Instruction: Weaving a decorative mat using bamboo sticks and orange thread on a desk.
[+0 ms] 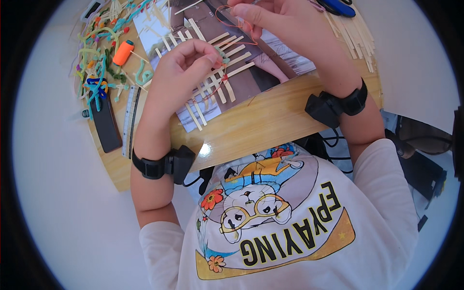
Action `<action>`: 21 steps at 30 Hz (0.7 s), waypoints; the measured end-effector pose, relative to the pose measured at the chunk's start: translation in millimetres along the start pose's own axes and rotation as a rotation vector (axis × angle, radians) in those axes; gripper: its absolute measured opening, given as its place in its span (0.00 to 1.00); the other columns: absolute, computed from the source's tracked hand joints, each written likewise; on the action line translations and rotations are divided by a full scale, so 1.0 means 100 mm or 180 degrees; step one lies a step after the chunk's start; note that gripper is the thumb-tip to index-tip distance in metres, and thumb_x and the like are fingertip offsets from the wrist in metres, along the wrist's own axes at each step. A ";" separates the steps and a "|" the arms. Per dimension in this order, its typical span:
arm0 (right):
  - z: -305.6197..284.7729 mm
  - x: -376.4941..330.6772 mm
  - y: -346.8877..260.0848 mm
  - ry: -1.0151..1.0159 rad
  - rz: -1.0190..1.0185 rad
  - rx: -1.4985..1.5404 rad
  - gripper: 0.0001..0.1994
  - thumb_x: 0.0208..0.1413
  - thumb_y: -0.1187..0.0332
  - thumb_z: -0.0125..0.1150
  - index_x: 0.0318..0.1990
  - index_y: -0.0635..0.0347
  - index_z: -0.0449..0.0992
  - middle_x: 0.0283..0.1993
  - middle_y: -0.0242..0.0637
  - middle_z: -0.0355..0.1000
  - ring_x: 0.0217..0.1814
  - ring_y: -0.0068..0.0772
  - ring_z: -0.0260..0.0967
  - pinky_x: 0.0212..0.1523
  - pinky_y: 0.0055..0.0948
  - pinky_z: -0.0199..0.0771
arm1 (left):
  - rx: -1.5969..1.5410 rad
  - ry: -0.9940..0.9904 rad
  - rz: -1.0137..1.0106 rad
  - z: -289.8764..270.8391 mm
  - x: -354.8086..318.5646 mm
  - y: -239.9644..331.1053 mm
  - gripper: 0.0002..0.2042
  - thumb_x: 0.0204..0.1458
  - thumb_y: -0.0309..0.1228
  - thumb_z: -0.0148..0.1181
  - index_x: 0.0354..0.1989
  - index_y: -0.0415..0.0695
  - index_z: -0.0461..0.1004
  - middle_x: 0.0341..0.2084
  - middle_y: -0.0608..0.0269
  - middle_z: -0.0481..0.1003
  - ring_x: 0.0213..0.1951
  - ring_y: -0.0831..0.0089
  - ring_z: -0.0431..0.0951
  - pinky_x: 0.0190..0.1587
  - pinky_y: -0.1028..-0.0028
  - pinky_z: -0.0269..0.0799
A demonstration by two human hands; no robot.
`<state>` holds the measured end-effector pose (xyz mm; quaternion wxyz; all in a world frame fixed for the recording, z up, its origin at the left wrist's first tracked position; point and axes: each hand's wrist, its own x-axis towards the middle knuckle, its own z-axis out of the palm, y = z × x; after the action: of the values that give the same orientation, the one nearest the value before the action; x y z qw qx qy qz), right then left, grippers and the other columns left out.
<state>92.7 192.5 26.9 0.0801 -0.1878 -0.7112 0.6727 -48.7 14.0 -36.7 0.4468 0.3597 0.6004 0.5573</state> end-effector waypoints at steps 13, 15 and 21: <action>-0.24 0.04 -0.01 0.1050 -0.0789 -0.1248 0.13 0.56 0.68 0.61 0.46 0.65 0.76 0.48 0.41 0.75 0.51 0.37 0.71 0.50 0.30 0.69 | -0.0038 0.0075 -0.0026 -0.02 0.00 0.03 0.05 0.56 0.26 0.55 0.38 0.38 0.72 0.38 0.59 0.77 0.43 0.73 0.77 0.50 0.74 0.72; -0.22 -0.13 -0.41 -0.0544 0.0629 -0.0925 0.09 0.54 0.69 0.63 0.40 0.64 0.78 0.45 0.42 0.74 0.50 0.43 0.69 0.49 0.36 0.68 | -0.0047 0.0011 -0.0006 0.00 0.04 0.06 0.04 0.55 0.25 0.54 0.36 0.38 0.72 0.40 0.57 0.77 0.45 0.72 0.77 0.52 0.73 0.72; 0.16 0.02 0.54 0.0129 -0.1318 -0.1699 0.10 0.52 0.63 0.62 0.35 0.60 0.81 0.28 0.40 0.76 0.29 0.36 0.74 0.32 0.30 0.72 | -0.0134 0.0103 0.0020 -0.01 0.02 0.05 0.04 0.55 0.24 0.53 0.35 0.38 0.72 0.46 0.53 0.75 0.47 0.70 0.77 0.55 0.72 0.70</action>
<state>93.7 180.0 -27.5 0.1770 -0.0671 -0.8835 0.4284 -50.1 15.9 -32.4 0.4427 0.3431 0.5946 0.5769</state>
